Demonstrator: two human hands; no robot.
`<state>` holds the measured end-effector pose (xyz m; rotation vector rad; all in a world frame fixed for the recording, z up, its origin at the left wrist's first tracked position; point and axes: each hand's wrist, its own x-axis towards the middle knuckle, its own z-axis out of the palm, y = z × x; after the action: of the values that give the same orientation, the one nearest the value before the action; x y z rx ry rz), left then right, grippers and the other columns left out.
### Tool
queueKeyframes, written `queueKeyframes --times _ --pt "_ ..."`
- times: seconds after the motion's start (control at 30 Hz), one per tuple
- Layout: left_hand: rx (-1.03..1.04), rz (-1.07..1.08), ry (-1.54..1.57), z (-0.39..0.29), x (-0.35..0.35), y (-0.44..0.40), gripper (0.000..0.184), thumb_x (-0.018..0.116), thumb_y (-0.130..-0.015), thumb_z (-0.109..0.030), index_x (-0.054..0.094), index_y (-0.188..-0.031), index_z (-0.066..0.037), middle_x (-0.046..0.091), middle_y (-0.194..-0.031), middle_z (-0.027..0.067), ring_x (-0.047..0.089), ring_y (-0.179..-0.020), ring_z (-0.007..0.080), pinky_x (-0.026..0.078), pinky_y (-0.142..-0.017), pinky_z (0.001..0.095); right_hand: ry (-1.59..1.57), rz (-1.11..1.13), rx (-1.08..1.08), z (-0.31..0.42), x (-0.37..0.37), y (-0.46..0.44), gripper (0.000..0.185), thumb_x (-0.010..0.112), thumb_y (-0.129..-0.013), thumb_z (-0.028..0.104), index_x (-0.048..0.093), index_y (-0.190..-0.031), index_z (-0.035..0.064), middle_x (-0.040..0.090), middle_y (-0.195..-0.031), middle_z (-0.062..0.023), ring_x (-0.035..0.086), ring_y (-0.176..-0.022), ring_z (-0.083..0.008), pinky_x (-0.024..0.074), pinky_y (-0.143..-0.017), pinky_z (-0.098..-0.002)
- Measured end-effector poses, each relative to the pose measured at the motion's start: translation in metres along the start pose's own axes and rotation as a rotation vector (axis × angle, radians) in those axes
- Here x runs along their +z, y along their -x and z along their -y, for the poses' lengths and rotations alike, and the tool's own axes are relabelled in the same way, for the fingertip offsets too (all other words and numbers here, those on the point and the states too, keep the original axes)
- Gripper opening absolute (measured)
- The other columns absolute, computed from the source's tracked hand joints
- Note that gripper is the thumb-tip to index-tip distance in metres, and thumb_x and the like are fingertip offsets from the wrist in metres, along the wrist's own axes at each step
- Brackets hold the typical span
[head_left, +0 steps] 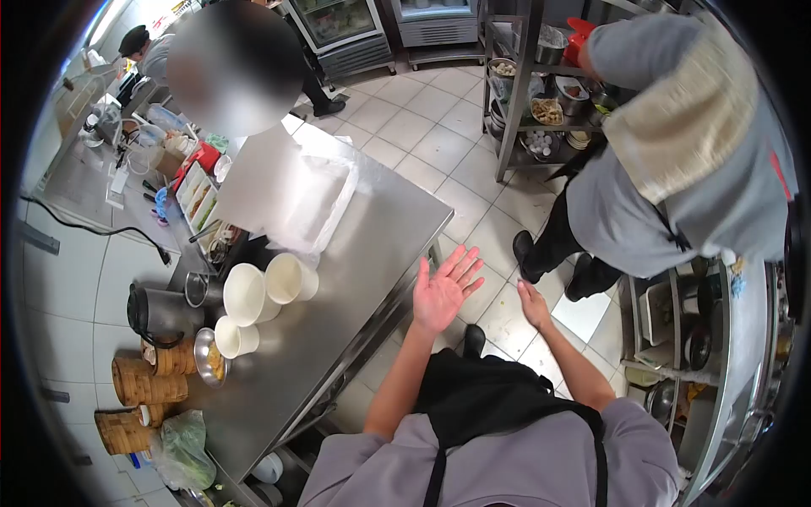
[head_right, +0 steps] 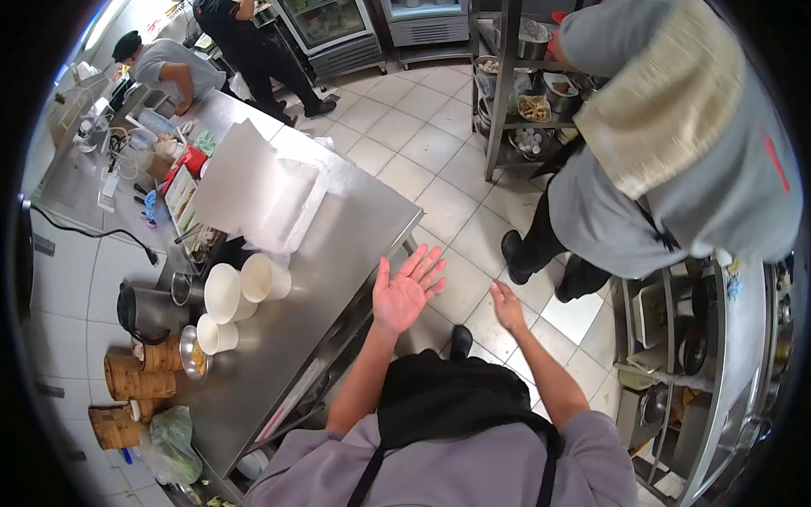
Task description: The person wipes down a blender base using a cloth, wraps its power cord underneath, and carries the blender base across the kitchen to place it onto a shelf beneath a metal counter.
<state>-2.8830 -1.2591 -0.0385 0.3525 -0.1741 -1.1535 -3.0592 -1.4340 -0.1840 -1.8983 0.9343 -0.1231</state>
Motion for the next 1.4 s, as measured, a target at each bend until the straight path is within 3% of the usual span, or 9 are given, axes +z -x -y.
queueKeyframes --times 0.2,0.33,0.5,0.53,0.93,1.07,1.2,1.27,1.4 --pt "0.088 -0.150 0.260 0.015 -0.012 -0.107 0.077 0.022 -0.087 -0.065 0.026 -0.141 -0.010 0.032 -0.142 0.0127 0.026 -0.131 0.0273 0.020 -0.108 0.0444 0.375 0.182 -1.144 0.145 -0.023 -0.002 0.048 0.046 -0.091 0.030 0.043 -0.130 0.0022 0.026 -0.142 -0.0227 0.027 -0.131 -0.0369 0.0229 -0.106 -0.0393" --pt "0.200 -0.288 0.144 -0.005 -0.010 -0.171 0.075 0.022 -0.089 -0.063 0.024 -0.141 -0.009 0.028 -0.145 0.0092 0.027 -0.131 0.0255 0.017 -0.107 0.0424 0.209 -0.051 -0.052 0.052 -0.002 -0.123 0.058 0.038 -0.093 0.046 0.037 -0.134 0.0056 0.035 -0.136 -0.0215 0.035 -0.125 -0.0367 0.0238 -0.104 -0.0489" --pt "0.704 -0.334 -1.238 0.038 -0.059 -0.262 0.054 0.020 -0.098 -0.037 0.017 -0.144 -0.010 0.017 -0.149 0.0089 0.013 -0.138 0.0219 0.007 -0.110 0.0309 -1.045 0.450 0.269 0.155 -0.019 -0.171 0.069 0.034 -0.091 0.052 0.016 -0.143 0.0092 0.017 -0.147 -0.0139 0.031 -0.127 -0.0386 0.0239 -0.105 -0.0471" --pt "0.248 -0.437 -1.010 0.019 -0.031 -0.264 0.058 0.025 -0.096 -0.041 0.016 -0.143 -0.007 0.019 -0.148 0.0141 0.011 -0.138 0.0252 0.007 -0.110 0.0364 -1.081 0.389 0.353 0.198 -0.026 -0.174 0.073 0.031 -0.089 0.057 0.008 -0.144 0.0146 0.015 -0.148 -0.0129 0.028 -0.130 -0.0354 0.0215 -0.105 -0.0514" --pt "0.900 -0.349 -1.632 -0.095 -0.013 -0.341 0.055 0.025 -0.097 -0.040 0.017 -0.144 -0.012 0.018 -0.148 0.0125 0.011 -0.138 0.0263 0.008 -0.110 0.0352 -1.344 1.506 0.087 0.235 0.005 -0.381 0.078 0.027 -0.086 0.065 0.008 -0.144 0.0175 0.019 -0.146 -0.0179 0.023 -0.133 -0.0312 0.0219 -0.104 -0.0491" --pt "0.650 -0.655 -1.685 -0.124 -0.065 -0.371 0.060 0.023 -0.096 -0.046 0.014 -0.144 -0.010 0.018 -0.148 0.0131 0.011 -0.138 0.0272 0.008 -0.111 0.0362 -1.127 0.836 0.281 0.366 -0.043 -0.419 0.082 0.026 -0.085 0.068 0.009 -0.144 0.0147 0.021 -0.145 -0.0196 0.026 -0.132 -0.0298 0.0218 -0.105 -0.0441" --pt "0.501 -0.965 -0.812 -0.137 -0.143 -0.424 0.069 0.021 -0.093 -0.055 0.016 -0.143 -0.007 0.019 -0.148 0.0133 0.012 -0.137 0.0254 0.008 -0.110 0.0356 -1.255 0.441 -0.995 0.469 -0.067 -0.439 0.063 0.020 -0.095 0.050 0.020 -0.142 0.0088 0.022 -0.146 -0.0170 0.026 -0.132 -0.0318 0.0192 -0.107 -0.0408" --pt "0.672 -0.702 -0.309 -0.178 -0.109 -0.455 0.074 0.020 -0.091 -0.059 0.014 -0.143 -0.006 0.019 -0.148 0.0129 0.014 -0.137 0.0251 0.008 -0.110 0.0370 -0.444 0.546 -1.056 0.412 -0.026 -0.480 0.053 0.026 -0.096 0.040 0.030 -0.138 0.0081 0.023 -0.145 -0.0170 0.022 -0.134 -0.0330 0.0137 -0.108 -0.0421" --pt "0.848 -0.741 -0.612 -0.239 -0.032 -0.479 0.076 0.020 -0.091 -0.060 0.016 -0.143 -0.005 0.019 -0.148 0.0117 0.014 -0.137 0.0248 0.009 -0.110 0.0394 0.135 0.675 0.042 0.265 0.033 -0.571 0.066 0.027 -0.091 0.054 0.026 -0.140 0.0087 0.023 -0.143 -0.0225 0.023 -0.133 -0.0335 0.0217 -0.104 -0.0442"
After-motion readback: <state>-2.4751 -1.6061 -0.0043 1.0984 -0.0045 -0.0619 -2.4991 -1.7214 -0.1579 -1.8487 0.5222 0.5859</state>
